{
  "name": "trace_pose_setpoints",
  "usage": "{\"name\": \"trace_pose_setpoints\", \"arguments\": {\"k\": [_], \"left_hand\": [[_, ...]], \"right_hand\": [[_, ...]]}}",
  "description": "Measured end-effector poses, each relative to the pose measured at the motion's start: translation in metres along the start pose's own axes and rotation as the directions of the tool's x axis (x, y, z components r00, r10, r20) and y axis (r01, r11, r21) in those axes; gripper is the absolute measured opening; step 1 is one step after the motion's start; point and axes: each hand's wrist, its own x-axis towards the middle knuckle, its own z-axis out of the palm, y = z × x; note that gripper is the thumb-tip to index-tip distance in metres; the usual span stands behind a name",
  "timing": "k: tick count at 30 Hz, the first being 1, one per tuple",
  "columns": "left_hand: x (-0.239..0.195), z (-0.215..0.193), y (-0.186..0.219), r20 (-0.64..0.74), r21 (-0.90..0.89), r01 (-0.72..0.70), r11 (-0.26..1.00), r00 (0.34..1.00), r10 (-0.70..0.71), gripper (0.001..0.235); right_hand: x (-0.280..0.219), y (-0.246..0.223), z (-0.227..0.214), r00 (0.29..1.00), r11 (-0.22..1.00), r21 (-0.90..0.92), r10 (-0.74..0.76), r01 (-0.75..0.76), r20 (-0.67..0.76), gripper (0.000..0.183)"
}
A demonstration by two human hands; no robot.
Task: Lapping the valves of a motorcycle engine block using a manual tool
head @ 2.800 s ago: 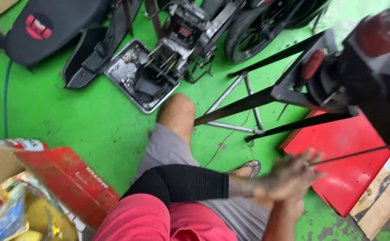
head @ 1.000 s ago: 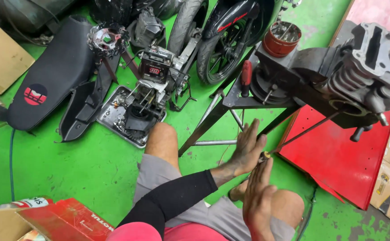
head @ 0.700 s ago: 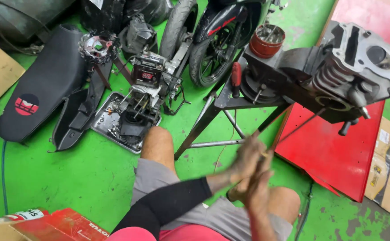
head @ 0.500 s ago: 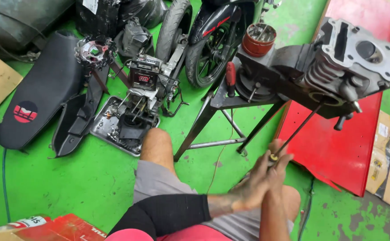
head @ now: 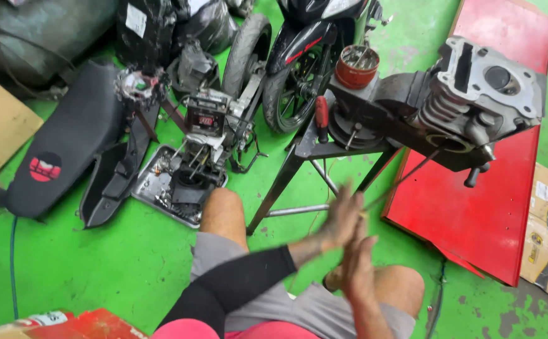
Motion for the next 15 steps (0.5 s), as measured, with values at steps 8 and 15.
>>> {"name": "trace_pose_setpoints", "arguments": {"k": [8, 15], "left_hand": [[-0.039, 0.031, 0.006, 0.195, 0.011, 0.017, 1.0, 0.981, -0.018, 0.103], [-0.054, 0.03, 0.002, 0.089, 0.271, -0.054, 0.961, 0.996, 0.031, 0.06]], "right_hand": [[0.059, 0.026, 0.06, 0.657, -0.509, -0.846, -0.694, -0.161, 0.293, 0.088], [0.045, 0.004, 0.065, 0.882, -0.568, -0.82, -0.416, -0.063, 0.22, 0.094]]}}
